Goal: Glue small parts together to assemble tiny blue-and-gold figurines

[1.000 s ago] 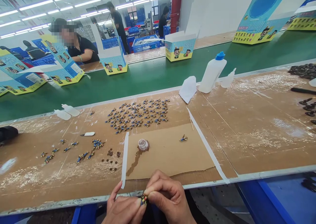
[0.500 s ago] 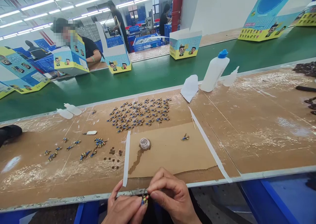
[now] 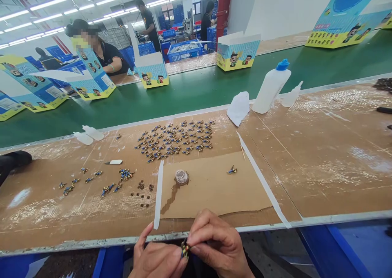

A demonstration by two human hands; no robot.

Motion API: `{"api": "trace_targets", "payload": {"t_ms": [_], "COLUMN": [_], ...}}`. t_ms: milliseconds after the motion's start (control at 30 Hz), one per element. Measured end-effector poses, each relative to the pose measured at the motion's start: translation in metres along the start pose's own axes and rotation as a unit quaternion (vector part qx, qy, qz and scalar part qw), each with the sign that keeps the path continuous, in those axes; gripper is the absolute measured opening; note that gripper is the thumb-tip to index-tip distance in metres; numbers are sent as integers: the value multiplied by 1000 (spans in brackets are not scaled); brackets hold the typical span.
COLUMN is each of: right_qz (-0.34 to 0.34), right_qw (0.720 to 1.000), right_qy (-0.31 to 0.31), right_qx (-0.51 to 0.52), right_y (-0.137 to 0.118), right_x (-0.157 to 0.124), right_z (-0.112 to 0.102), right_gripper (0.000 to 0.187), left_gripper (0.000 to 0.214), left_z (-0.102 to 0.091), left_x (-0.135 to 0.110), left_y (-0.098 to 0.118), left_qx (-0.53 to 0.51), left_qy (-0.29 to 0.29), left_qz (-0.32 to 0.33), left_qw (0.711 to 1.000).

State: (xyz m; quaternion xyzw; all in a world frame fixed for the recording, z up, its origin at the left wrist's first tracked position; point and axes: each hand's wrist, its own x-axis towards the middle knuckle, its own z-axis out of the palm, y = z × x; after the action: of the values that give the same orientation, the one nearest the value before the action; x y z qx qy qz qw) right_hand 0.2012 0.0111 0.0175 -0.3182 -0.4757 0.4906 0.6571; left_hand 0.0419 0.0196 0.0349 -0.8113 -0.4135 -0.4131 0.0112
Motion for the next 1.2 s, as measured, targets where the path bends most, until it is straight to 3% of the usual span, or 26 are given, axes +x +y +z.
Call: {"api": "trace_targets", "payload": {"t_ms": [267, 400, 600, 733, 1000, 1100, 1200], "right_qz": [0, 25, 49, 48, 52, 51, 52], "right_qw": [999, 999, 998, 998, 998, 998, 997], "right_qy": [4, 10, 29, 29, 9, 5, 0], "right_qx": [34, 32, 33, 34, 44, 46, 53], "right_y": [3, 4, 4, 3, 2, 2, 1], "right_x": [-4, -5, -7, -7, -7, -7, -7], "right_z": [1, 1, -1, -2, -1, -2, -3], "right_gripper": [13, 10, 9, 8, 8, 8, 8], "left_gripper": [18, 19, 10, 8, 9, 10, 7], "left_z": [2, 5, 1, 2, 3, -1, -2], "left_x": [1, 1, 2, 0, -2, -2, -1], "left_y": [6, -1, -24, -16, 3, -2, -14], "left_qx": [11, 27, 41, 4, -34, -13, -11], "left_qy": [15, 11, -4, 39, 56, 37, 9], "left_qz": [20, 38, 203, 110, 30, 37, 120], "left_qw": [1000, 999, 978, 993, 997, 999, 993]}}
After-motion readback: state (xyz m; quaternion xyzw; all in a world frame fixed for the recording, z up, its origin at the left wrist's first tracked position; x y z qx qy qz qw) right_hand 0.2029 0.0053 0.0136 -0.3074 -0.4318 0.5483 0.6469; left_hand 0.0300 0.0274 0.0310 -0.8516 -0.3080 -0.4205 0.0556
